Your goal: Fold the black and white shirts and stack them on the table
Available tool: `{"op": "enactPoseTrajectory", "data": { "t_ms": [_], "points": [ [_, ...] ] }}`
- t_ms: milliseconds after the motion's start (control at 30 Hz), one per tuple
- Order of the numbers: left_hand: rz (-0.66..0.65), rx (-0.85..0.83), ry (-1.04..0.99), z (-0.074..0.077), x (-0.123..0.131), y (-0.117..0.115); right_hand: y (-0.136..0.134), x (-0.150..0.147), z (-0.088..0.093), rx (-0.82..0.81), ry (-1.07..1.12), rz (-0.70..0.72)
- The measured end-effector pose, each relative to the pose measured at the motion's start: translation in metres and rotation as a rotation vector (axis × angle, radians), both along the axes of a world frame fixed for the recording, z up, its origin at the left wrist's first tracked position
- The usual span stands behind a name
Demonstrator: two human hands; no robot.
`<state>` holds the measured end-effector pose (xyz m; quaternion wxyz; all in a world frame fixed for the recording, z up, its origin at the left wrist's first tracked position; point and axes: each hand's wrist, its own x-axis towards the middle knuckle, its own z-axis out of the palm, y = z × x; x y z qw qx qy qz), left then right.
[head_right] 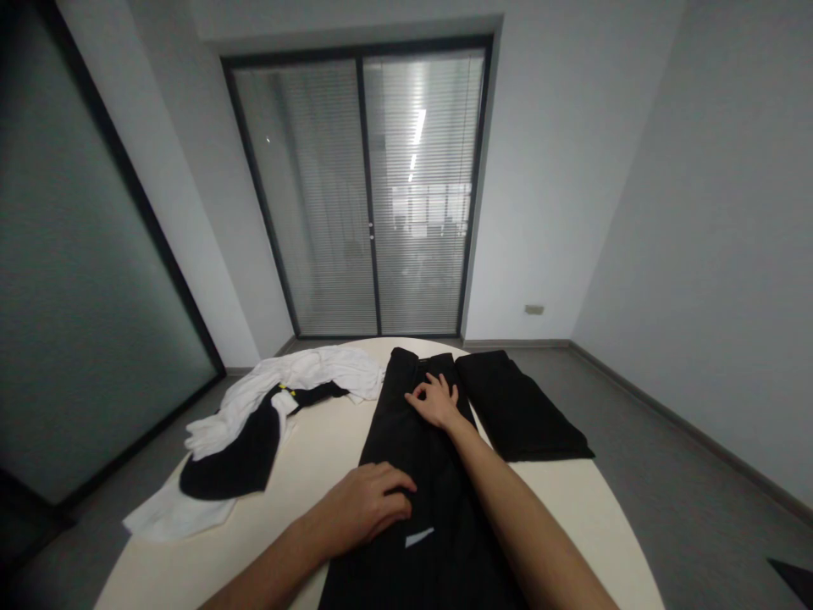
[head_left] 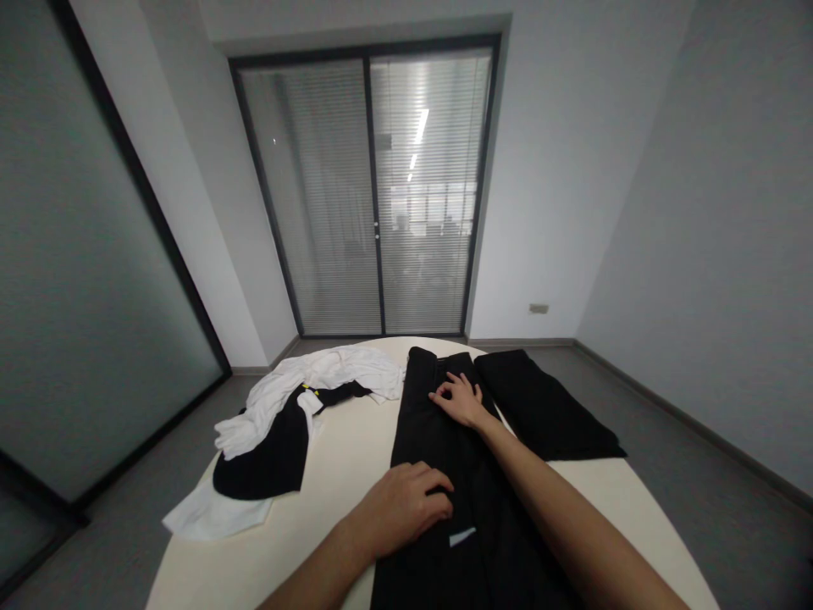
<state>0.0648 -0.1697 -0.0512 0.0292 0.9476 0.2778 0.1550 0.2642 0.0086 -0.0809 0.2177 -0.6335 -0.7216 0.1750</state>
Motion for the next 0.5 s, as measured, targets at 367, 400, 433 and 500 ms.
{"op": "enactPoseTrajectory", "data": {
  "t_ms": [367,400,433,500],
  "points": [
    [-0.064,-0.169,-0.088,0.002,0.010,-0.016,-0.006,0.014,0.001,0.055,0.147,0.110],
    [-0.082,-0.176,-0.087,0.002,0.009,-0.016,-0.007,0.014,0.000,0.054,0.143,0.120],
    [-0.097,-0.179,-0.083,0.002,0.009,-0.016,-0.007,0.015,0.000,0.049,0.142,0.133],
    [-0.120,-0.177,-0.075,0.000,0.011,-0.016,-0.009,0.016,0.002,0.020,0.171,0.142]
  ]
}}
